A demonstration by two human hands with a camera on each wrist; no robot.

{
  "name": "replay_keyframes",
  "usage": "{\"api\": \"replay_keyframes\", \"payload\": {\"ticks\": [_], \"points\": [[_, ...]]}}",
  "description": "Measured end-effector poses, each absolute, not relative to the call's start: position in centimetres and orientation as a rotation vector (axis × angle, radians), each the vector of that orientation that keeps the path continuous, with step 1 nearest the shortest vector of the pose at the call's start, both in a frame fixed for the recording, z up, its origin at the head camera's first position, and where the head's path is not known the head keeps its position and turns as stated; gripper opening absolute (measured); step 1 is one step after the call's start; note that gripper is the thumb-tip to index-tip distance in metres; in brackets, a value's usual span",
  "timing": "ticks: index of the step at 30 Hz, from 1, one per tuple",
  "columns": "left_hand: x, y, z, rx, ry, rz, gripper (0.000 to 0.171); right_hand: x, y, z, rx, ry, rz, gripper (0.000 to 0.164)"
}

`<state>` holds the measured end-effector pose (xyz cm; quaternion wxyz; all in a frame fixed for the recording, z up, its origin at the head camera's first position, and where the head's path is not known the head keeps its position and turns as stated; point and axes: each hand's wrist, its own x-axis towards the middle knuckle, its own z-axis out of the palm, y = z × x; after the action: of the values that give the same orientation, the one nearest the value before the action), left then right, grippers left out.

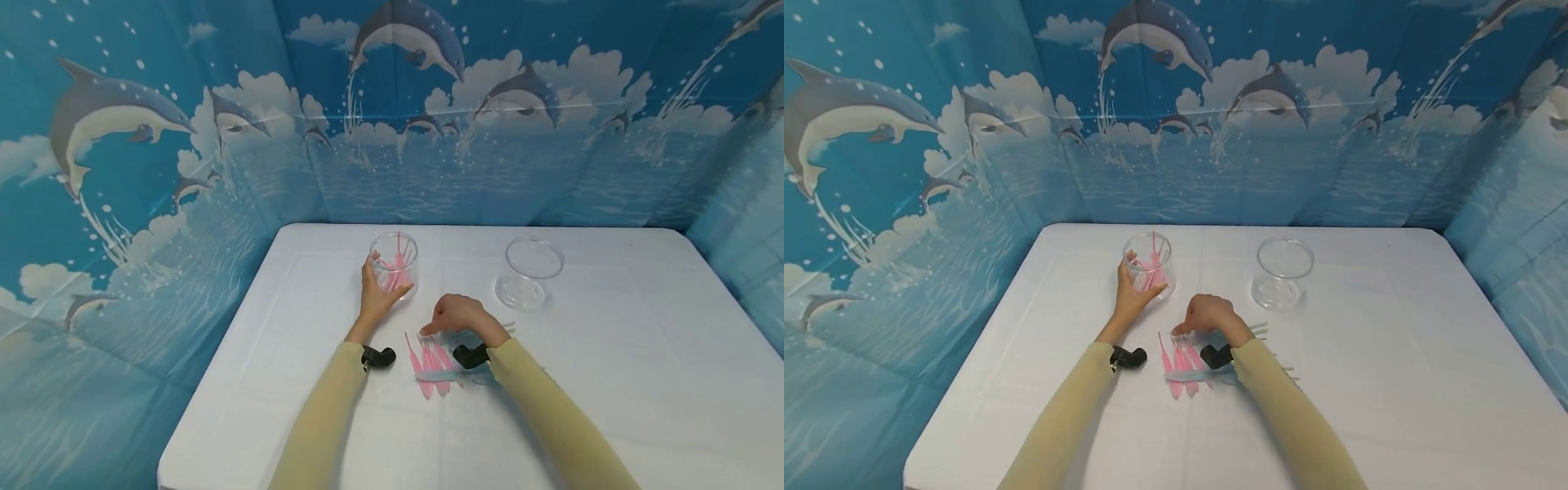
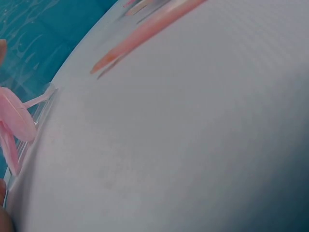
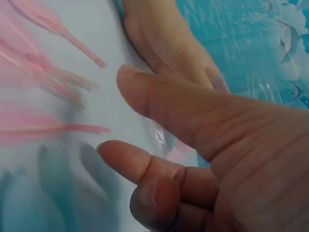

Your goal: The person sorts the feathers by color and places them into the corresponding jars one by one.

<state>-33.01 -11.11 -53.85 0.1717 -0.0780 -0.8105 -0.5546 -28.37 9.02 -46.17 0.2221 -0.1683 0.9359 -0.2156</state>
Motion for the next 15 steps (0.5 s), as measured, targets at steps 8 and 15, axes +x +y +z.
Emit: {"api": "replay_keyframes", "payload": {"ticks": [8, 15], "points": [[-32.9, -11.0, -53.8, -0.218, -2.302, -1.585, 0.109, -27.2, 7.8, -47.0, -0.335, 2.679, -0.511, 0.037], [-33.0, -11.1, -53.9, -0.213, -2.304, -1.567, 0.108, -27.4, 7.4, -47.5, -0.28, 2.648, -0.586, 0.033]]}}
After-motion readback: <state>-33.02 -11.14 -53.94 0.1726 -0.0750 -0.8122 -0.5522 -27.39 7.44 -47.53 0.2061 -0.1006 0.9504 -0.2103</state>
